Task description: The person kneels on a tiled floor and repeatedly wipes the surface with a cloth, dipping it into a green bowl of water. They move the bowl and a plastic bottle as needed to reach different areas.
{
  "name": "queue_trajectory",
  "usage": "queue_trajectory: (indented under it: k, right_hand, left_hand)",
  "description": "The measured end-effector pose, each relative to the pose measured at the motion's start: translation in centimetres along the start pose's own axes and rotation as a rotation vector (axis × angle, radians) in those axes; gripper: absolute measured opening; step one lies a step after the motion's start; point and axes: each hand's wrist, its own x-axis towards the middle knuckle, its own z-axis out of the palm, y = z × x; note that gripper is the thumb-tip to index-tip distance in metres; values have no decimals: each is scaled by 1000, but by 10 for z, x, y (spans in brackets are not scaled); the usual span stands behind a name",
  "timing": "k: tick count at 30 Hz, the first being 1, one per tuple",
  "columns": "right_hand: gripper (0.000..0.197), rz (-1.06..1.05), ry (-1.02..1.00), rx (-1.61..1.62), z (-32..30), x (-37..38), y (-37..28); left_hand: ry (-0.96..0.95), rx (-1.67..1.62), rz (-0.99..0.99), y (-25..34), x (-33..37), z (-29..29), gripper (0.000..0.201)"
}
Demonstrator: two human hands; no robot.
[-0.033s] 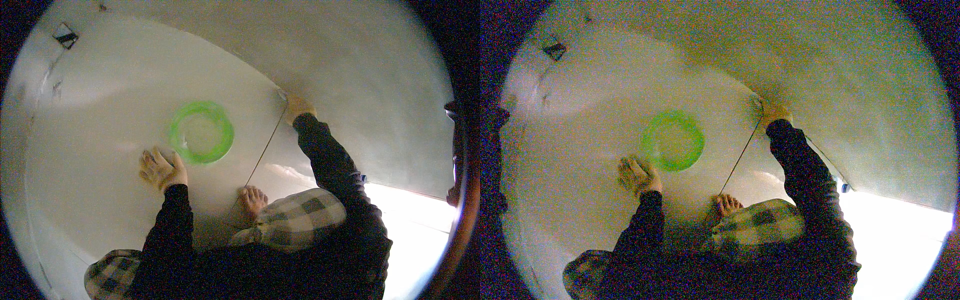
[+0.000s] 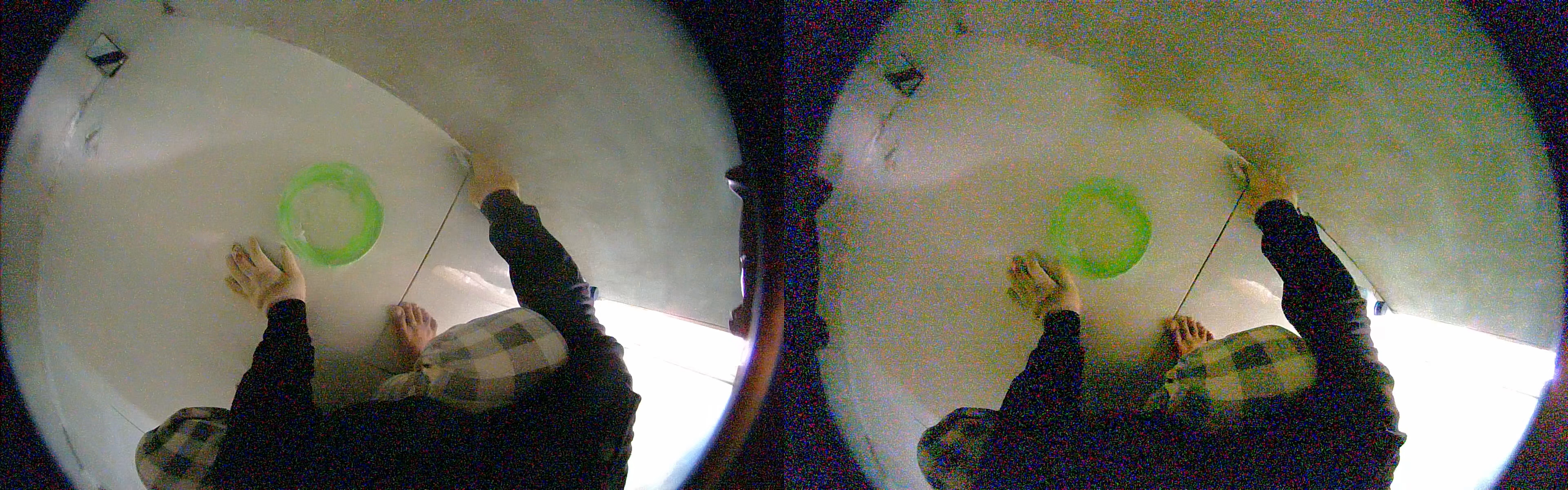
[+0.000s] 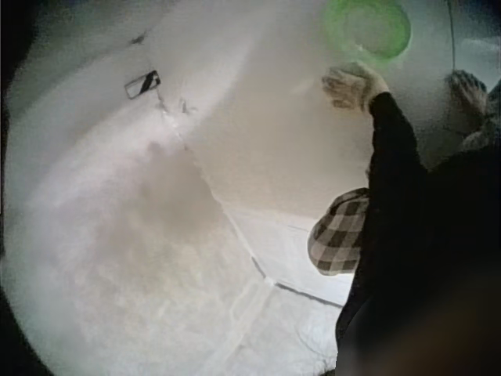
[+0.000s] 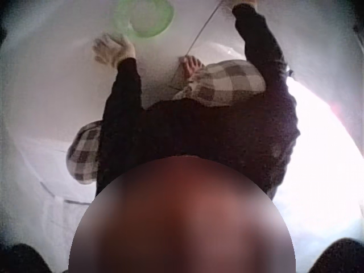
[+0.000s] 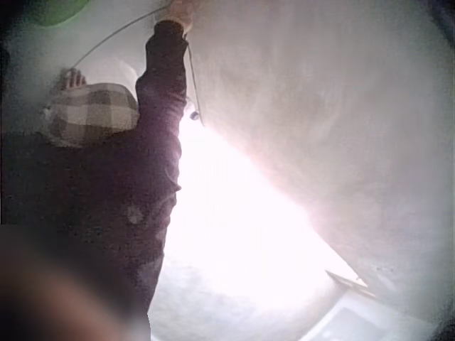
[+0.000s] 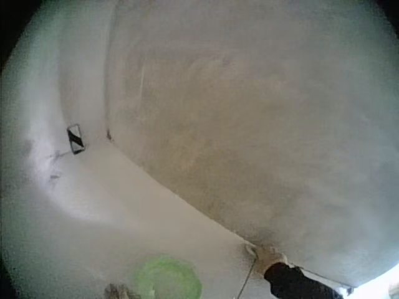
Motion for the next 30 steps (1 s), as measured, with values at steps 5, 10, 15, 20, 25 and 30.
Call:
queue_trajectory:
  k: [5,10,15,20,25,30]
  right_hand:
    - [53,-177,108,63,23,9,53]
    - [68,-227,-162,243,3,31,71]
    - [72,-232,113,393,6,15,31]
    - [56,-145,-122,234,-22,-5,-15]
    - [42,-266,19,144,-54,8,-86]
    - [33,-199,48,156,-57,61,-148]
  left_hand:
    - [6,-36,27,-1,1,1,64]
    - [19,-6,70,-7,11,-5,65]
    - [52,-19,42,-11,22,-6,66]
    - [159,-24,111,-18,26,-1,64]
    - [154,-3,107,-15,16,-4,67]
    - [66,-81,96,-15,7,-13,63]
